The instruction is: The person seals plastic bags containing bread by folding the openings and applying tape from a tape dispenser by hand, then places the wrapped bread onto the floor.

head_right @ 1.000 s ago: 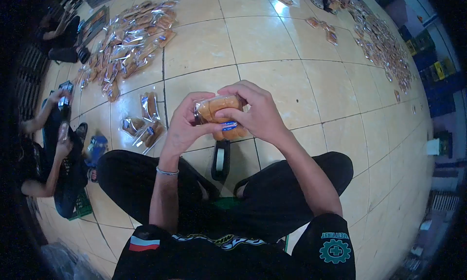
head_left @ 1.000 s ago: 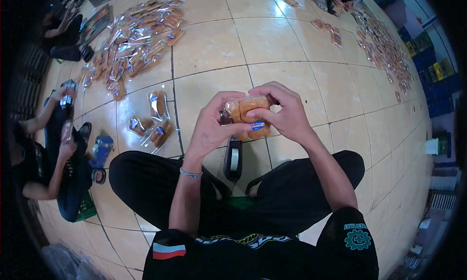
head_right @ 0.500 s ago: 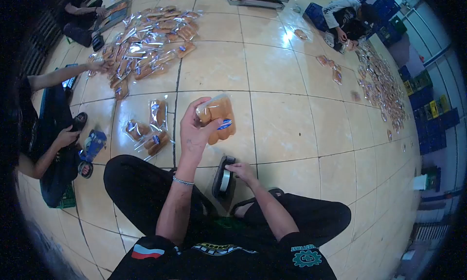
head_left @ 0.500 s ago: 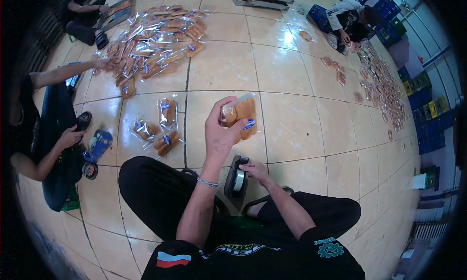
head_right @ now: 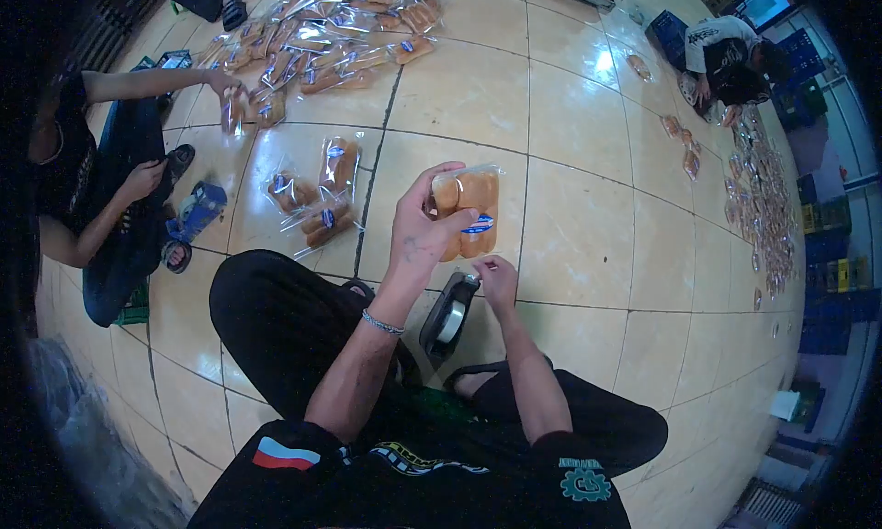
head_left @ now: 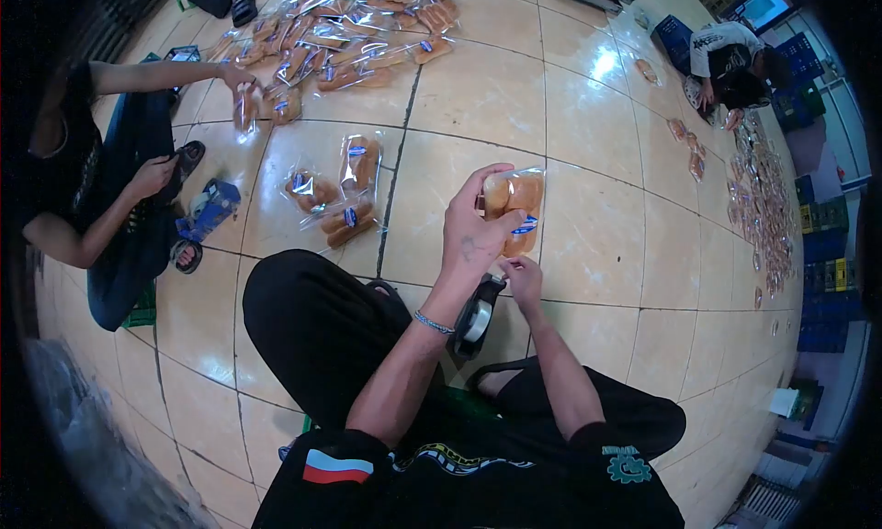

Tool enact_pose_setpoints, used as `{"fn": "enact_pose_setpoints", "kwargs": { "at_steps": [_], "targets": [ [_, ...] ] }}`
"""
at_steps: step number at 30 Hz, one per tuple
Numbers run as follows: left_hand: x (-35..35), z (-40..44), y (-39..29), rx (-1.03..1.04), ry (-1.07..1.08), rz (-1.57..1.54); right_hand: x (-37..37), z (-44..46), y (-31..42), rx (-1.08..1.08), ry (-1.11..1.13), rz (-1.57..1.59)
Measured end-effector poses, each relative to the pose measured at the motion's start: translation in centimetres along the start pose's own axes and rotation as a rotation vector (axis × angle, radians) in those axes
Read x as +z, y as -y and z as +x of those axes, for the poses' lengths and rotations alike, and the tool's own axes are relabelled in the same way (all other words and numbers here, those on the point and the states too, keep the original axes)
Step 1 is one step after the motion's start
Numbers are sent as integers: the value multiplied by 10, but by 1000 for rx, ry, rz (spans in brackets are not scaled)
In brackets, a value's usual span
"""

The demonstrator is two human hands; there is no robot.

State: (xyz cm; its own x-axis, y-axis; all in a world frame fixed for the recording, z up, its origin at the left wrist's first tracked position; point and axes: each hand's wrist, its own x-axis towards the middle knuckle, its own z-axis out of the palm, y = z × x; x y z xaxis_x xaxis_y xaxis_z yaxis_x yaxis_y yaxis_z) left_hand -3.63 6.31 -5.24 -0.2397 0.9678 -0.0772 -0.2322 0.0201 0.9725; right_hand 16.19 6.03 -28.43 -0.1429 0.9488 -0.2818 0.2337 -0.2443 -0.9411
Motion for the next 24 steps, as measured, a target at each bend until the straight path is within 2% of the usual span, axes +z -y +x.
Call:
{"fn": "enact_pose_setpoints", "kwargs": {
  "at_steps": [1,2,4,5,6,9,11,13,14,16,18,20,22,24],
  "targets": [
    [0,0,0,-11,2,29,-6,14,-6,199,61,-271],
    [0,0,2,-10,15,32,-5,23,-14,200,49,-263],
    [-4,3,6,8,64,-4,-5,47,-30,-236,-298,-370],
    [-7,5,7,16,75,-2,-14,61,-22,-201,-222,-216],
    [-9,5,7,-2,91,-6,-23,66,14,-164,-141,-66],
    [-14,5,7,-40,142,-18,-43,13,180,-254,-95,209],
    [-14,5,8,-40,211,-6,-60,-17,234,-262,-95,279],
    [-9,2,0,-95,310,-69,-67,-38,264,-447,60,116],
    [-6,-1,-5,-152,380,-112,-67,-45,272,-454,33,102],
    [1,-6,-16,-170,468,-186,-63,-53,282,-513,35,-291],
    [3,-10,-23,-182,540,-140,-67,-60,281,-502,-8,-383],
    [-1,-12,-26,-159,592,-98,-71,-66,274,-289,156,70],
    [2,-18,-35,-141,644,-58,-74,-73,267,-238,121,94],
    [6,-24,-47,88,641,80,-74,-83,265,-184,80,120]
  ]
}}
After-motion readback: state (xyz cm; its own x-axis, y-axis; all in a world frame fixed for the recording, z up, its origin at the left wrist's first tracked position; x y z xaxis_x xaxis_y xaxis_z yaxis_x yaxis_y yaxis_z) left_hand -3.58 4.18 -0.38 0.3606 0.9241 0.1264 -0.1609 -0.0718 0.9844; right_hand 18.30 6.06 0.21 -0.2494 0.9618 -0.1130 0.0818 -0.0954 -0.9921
